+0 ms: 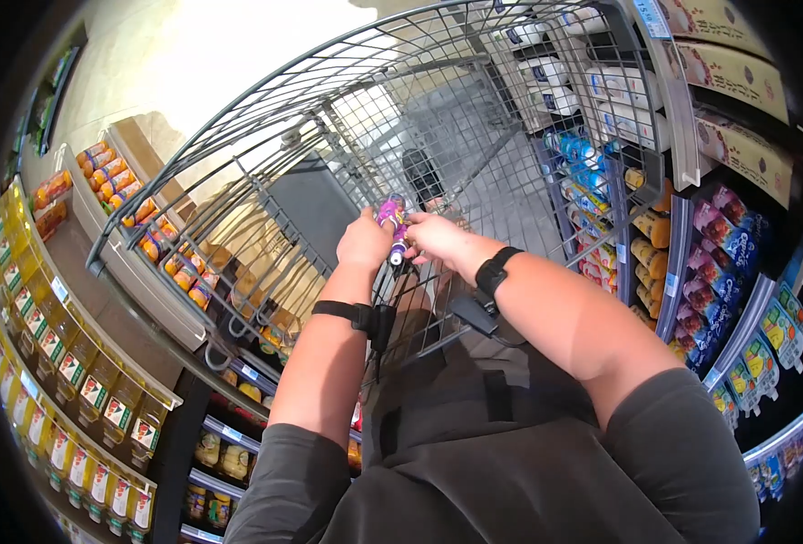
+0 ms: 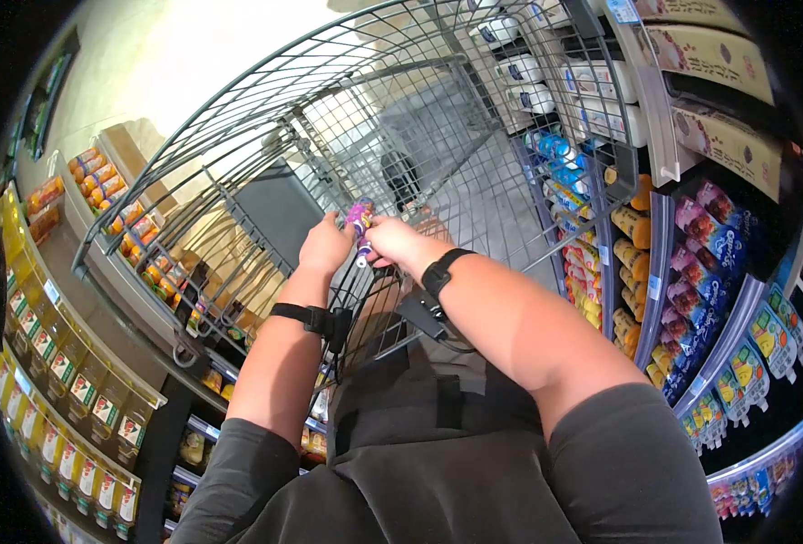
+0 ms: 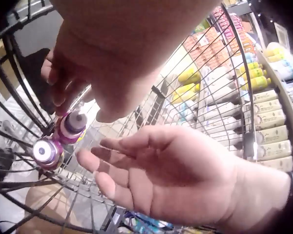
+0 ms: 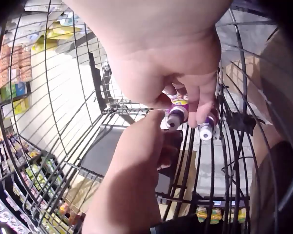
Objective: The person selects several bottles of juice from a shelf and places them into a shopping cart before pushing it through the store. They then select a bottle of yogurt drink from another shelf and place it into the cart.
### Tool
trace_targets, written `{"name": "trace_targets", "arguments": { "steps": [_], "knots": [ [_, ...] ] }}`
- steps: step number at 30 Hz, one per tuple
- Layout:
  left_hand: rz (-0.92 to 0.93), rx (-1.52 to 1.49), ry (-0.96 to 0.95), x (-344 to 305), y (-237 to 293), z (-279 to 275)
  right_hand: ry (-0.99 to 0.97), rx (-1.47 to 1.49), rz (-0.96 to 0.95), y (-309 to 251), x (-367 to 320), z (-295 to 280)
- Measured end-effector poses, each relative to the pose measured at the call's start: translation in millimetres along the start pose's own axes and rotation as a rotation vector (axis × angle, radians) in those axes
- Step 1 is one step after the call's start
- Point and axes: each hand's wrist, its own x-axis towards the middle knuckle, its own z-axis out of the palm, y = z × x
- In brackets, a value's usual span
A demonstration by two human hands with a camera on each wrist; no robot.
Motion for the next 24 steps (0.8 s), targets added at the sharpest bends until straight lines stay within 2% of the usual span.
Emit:
{"name": "trace_targets", "arguments": {
  "steps": [4, 7, 10, 12, 18, 24],
  "knots": [
    [0.073, -0.004, 0.134, -30.9, -10.0, -32.0, 0.081, 0.165, -0.025, -19.8, -51.8, -14.3],
    [0.251, -0.163, 0.191, -79.4, -16.9, -71.0, 0.101, 0.225, -0.105, -25.6, -99.5, -28.1],
    [0.345, -0.164, 0.278, -136.7, -33.4, -103.1, -0.016, 0.330, -0.254, -21.6, -151.2, -42.6],
    [0.408, -0.163, 0.386, -169.5, -54.6, -112.5, 0.024, 0.290, -0.340, -16.0, -190.3, -44.8],
    [0.493, -0.255, 0.606, -276.7, -121.6, -135.8, 0.169, 0.241, -0.549, 31.3, -289.3, -46.8],
    [0.585, -0.433, 0.645, -326.4, -179.2, -122.4, 0.340, 0.358, -0.663, 111.6, -348.6, -49.9]
  ]
}}
